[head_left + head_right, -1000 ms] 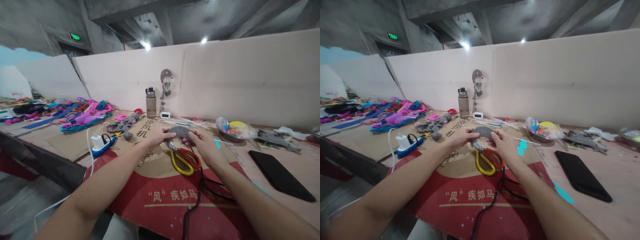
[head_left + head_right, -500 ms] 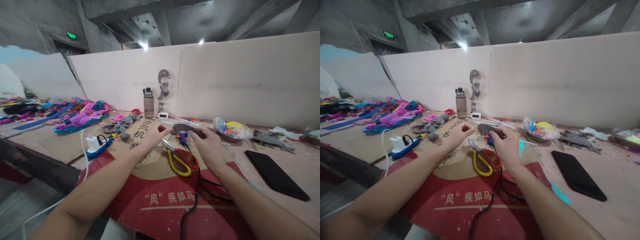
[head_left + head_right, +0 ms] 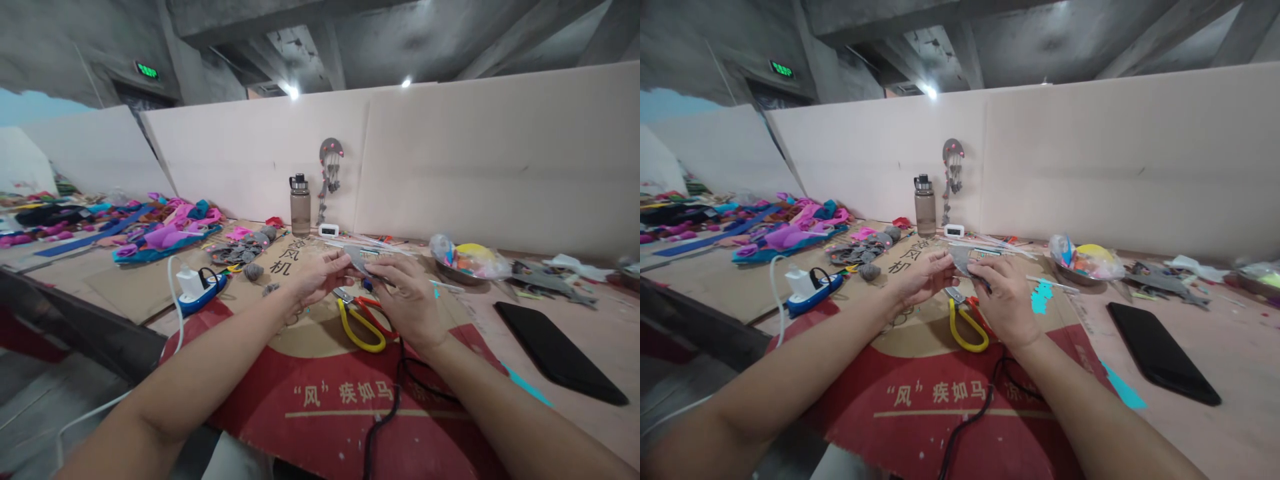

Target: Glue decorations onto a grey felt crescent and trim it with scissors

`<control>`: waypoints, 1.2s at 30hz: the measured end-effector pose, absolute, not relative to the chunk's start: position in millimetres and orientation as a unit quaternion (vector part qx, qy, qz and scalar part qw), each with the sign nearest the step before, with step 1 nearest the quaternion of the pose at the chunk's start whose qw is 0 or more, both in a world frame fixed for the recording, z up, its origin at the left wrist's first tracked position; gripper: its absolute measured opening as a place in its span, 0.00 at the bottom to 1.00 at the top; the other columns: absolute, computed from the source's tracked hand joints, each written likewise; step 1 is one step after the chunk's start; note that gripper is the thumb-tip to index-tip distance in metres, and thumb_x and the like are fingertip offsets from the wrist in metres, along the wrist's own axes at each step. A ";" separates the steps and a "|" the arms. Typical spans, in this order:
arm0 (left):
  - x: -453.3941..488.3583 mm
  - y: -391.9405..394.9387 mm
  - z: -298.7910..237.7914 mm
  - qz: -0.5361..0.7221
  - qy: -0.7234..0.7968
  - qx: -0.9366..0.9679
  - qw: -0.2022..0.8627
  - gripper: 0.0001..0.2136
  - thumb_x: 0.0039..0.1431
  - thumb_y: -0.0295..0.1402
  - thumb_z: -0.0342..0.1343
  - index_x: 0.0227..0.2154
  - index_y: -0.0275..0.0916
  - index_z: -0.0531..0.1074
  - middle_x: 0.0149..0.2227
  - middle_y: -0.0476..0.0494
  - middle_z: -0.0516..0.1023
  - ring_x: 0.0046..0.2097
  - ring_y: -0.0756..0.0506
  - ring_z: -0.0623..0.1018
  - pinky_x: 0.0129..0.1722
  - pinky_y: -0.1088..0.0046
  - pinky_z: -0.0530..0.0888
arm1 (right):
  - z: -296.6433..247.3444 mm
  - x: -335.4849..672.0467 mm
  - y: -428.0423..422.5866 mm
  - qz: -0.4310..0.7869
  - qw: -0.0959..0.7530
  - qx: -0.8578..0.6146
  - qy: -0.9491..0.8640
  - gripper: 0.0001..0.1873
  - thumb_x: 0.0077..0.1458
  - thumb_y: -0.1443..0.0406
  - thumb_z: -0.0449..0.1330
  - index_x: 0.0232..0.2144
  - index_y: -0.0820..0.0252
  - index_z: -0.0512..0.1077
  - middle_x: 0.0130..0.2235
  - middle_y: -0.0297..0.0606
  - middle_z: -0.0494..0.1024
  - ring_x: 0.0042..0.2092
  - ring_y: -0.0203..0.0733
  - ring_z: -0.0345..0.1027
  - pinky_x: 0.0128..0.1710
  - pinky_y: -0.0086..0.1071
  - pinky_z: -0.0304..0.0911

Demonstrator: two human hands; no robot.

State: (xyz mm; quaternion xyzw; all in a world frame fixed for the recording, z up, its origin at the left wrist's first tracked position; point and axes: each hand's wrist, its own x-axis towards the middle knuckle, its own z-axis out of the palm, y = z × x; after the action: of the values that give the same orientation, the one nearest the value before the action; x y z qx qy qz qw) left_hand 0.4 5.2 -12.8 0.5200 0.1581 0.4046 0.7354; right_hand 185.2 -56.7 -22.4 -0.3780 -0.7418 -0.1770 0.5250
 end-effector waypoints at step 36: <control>-4.2 4.9 -8.8 0.463 0.106 0.530 0.702 0.24 0.47 0.37 0.71 0.45 0.39 0.70 0.52 0.39 0.78 0.40 0.47 0.81 0.40 0.70 0.77 | -14.4 177.9 -63.3 -0.116 0.551 -0.456 -0.690 0.03 0.61 0.64 0.59 0.34 0.54 0.72 0.38 0.38 0.77 0.44 0.48 0.67 0.47 0.43 0.60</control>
State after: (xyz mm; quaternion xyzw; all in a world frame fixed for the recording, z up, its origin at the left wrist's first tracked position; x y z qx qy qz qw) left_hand -4.2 4.9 -8.8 0.5298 0.1065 0.4633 0.7023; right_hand 177.9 -63.3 -14.4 -0.4556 -0.6895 -0.1160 0.5509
